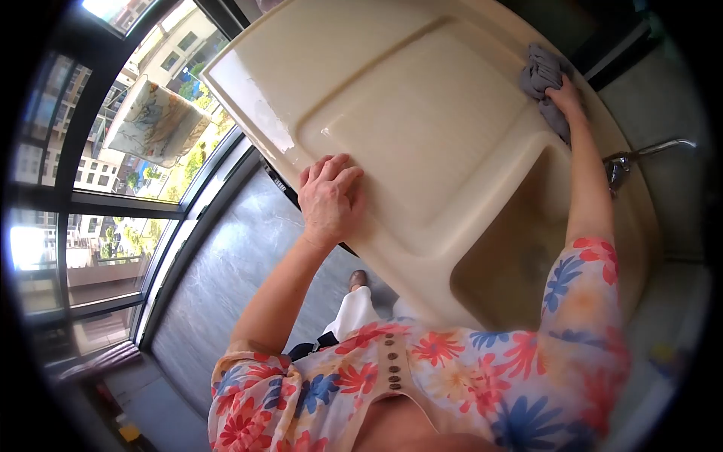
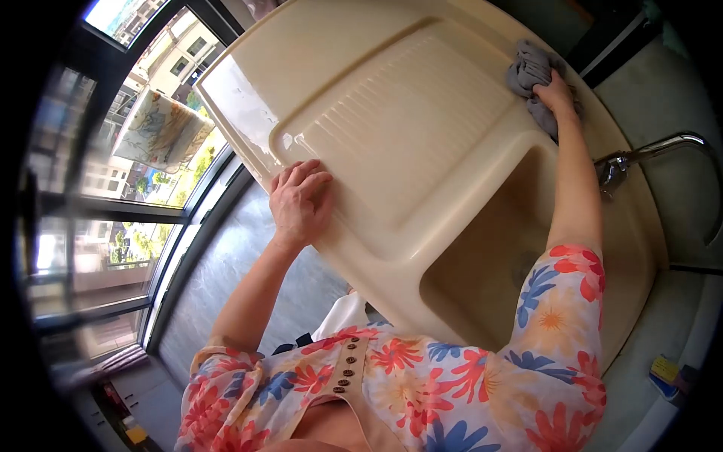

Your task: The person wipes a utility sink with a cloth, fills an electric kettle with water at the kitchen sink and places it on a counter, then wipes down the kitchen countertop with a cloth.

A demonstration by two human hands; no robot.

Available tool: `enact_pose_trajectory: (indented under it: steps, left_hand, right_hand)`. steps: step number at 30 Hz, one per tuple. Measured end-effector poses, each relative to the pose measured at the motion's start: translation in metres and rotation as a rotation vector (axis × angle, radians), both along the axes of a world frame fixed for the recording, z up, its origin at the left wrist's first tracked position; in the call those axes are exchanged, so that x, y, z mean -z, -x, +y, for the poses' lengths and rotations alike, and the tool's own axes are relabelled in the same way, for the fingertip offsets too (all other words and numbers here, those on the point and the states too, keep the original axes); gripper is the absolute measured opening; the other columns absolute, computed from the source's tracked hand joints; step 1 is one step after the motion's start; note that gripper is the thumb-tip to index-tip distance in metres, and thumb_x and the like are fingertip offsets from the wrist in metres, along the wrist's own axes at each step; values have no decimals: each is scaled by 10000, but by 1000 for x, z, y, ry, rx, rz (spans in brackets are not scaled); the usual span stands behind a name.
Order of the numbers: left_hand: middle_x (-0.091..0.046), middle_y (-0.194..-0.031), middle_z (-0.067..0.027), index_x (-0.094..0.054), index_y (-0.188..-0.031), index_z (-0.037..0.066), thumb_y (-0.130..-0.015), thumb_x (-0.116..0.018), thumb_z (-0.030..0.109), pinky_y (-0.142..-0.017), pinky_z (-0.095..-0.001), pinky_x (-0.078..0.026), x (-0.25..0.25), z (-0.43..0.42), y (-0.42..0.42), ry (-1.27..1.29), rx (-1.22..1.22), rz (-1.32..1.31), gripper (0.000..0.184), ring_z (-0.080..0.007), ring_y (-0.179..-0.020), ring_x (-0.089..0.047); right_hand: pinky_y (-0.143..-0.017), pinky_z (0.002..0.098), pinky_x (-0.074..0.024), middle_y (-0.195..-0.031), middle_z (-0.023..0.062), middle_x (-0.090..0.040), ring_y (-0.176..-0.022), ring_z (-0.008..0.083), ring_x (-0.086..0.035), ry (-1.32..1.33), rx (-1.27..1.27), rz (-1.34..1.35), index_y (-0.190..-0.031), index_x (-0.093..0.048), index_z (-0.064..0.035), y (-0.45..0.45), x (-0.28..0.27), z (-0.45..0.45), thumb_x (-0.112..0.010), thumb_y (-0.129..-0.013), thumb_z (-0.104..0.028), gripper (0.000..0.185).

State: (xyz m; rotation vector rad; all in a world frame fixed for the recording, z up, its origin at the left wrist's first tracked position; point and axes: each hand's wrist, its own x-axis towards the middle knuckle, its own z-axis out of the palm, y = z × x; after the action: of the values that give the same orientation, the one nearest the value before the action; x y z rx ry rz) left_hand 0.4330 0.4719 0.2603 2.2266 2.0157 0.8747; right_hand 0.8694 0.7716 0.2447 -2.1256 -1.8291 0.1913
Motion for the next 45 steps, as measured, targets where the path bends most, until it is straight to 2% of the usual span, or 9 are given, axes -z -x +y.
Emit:
enact_pose_trajectory:
  steps: [7,9,11,19,24,28,34,42,45]
  left_hand:
    - [-566,-1033,-35,-619,-818,132,-616,-607,115,-863,-384,-359,0,-2,1,-1,7,-26,203,-243,-1011,-498]
    - [-567,-1018,-32,-619,-819,138,-598,-609,108,-857,-385,-363,1,-1,0,-8,12,-25,223,-234,-996,-501]
    - [-567,-1013,-30,-618,-817,138,-597,-609,103,-855,-386,-364,1,-1,1,-21,9,-38,224,-232,-986,-504]
    - [-589,-907,-27,-615,-793,118,-607,-588,119,-815,-374,-367,11,2,4,-110,37,-88,188,-225,-918,-520]
    - [-572,-822,-32,-614,-758,100,-614,-555,73,-778,-355,-378,11,2,3,-220,48,-175,158,-243,-805,-521]
    - [-560,-807,-37,-605,-748,106,-599,-544,25,-729,-352,-406,14,0,5,-290,57,-218,180,-252,-792,-513]
    - [-537,-805,-46,-585,-701,105,-613,-524,24,-710,-354,-398,7,-4,4,-247,60,-132,135,-258,-792,-487]
    - [-565,-791,-27,-597,-688,118,-650,-526,58,-722,-350,-409,11,-3,4,-150,13,-28,101,-243,-809,-506]
    - [-572,-786,-29,-597,-692,111,-655,-525,62,-725,-349,-409,7,-2,2,-141,8,-13,95,-245,-809,-508]
  right_hand:
    - [-973,379,-317,-1301,120,-402,-1193,281,-383,11,-308,267,-1323,-311,-152,180,25,67,-570,-690,-430,738]
    - [-991,384,-295,-1369,74,-309,-1237,262,-322,-95,-325,130,-1330,-300,-142,258,21,55,-533,-717,-444,722]
    - [-991,400,-290,-1382,9,-295,-1244,238,-315,-220,-494,406,-1317,-330,-147,307,23,62,-539,-708,-421,700]
    - [-982,411,-301,-1372,-13,-304,-1231,192,-335,68,-1271,232,-1286,-369,-182,564,-4,-74,-542,-687,-428,670]
    - [-899,284,-391,-1131,95,-545,-1038,249,-513,192,-1400,458,-1178,-486,-125,490,-24,-116,-617,-649,-253,560]
    - [-910,310,-388,-1147,105,-532,-1052,263,-502,66,-1348,524,-1148,-498,-88,372,-26,-165,-579,-624,-94,530]
    - [-922,322,-385,-1118,89,-537,-1056,269,-485,-60,-896,298,-1105,-513,-67,199,-29,-210,-465,-586,64,537]
    - [-820,380,-428,-1018,154,-570,-987,323,-510,-179,-245,135,-1104,-504,-85,53,-28,-168,-473,-641,14,474]
    - [-822,394,-426,-1027,192,-560,-994,339,-506,-257,170,577,-1124,-487,-58,39,-25,-122,-478,-669,-9,458]
